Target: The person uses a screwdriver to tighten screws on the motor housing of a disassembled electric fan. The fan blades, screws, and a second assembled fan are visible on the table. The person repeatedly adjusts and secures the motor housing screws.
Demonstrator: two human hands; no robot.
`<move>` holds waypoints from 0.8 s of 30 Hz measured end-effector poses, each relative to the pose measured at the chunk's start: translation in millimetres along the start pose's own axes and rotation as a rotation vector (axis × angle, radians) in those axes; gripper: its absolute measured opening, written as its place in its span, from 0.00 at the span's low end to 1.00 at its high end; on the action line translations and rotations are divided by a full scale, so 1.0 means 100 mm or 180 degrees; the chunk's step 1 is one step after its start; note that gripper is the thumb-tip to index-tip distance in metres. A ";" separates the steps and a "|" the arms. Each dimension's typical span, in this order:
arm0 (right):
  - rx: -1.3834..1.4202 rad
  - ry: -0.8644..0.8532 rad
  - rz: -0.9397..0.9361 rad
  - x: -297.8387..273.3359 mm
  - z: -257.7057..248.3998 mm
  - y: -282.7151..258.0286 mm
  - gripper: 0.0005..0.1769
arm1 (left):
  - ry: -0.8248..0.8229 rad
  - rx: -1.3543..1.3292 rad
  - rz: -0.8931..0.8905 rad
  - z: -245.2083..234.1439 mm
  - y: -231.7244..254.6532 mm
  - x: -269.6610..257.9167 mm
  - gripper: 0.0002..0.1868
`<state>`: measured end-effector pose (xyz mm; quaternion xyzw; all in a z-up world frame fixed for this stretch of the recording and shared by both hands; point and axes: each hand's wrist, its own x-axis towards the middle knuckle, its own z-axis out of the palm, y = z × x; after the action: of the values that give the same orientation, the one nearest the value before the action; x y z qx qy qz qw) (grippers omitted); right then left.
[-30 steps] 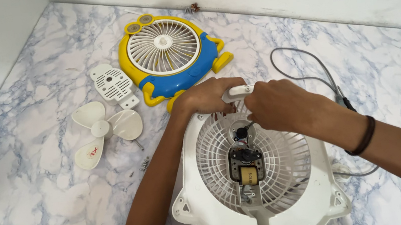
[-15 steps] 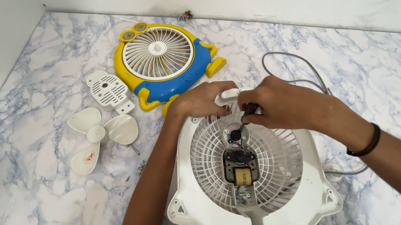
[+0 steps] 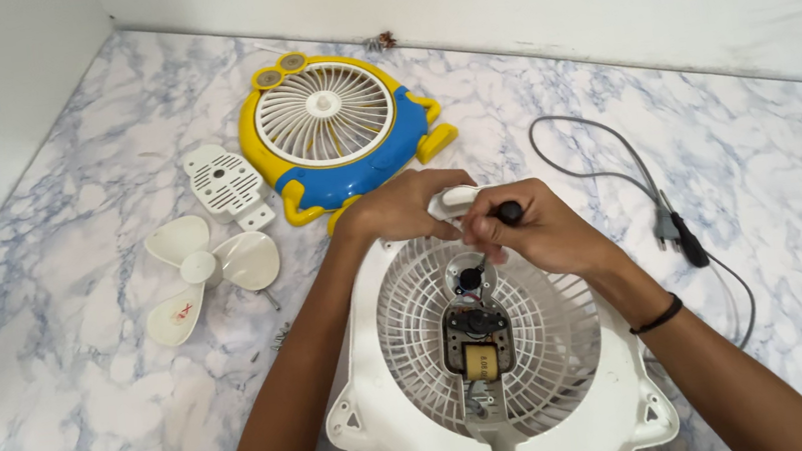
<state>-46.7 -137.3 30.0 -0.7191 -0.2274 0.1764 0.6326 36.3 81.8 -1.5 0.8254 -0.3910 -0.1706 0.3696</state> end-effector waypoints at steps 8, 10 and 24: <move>0.0353 -0.0209 -0.0132 -0.14 0.07 0.06 0.21 | 0.0952 -0.0847 0.0641 -0.14 0.36 -0.03 0.17; 0.0157 -0.0128 -0.0139 -0.15 0.11 0.02 0.18 | 0.1329 -0.0891 0.0766 -0.07 0.43 -0.03 0.12; 0.0499 0.0627 -0.0276 -0.05 0.13 0.09 0.17 | -0.0503 -0.1228 0.0465 0.03 0.39 -0.07 0.21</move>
<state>-57.1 -130.5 19.7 -0.6707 -0.1805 0.0946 0.7132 10.4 69.4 25.2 0.6929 -0.4376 -0.2793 0.5003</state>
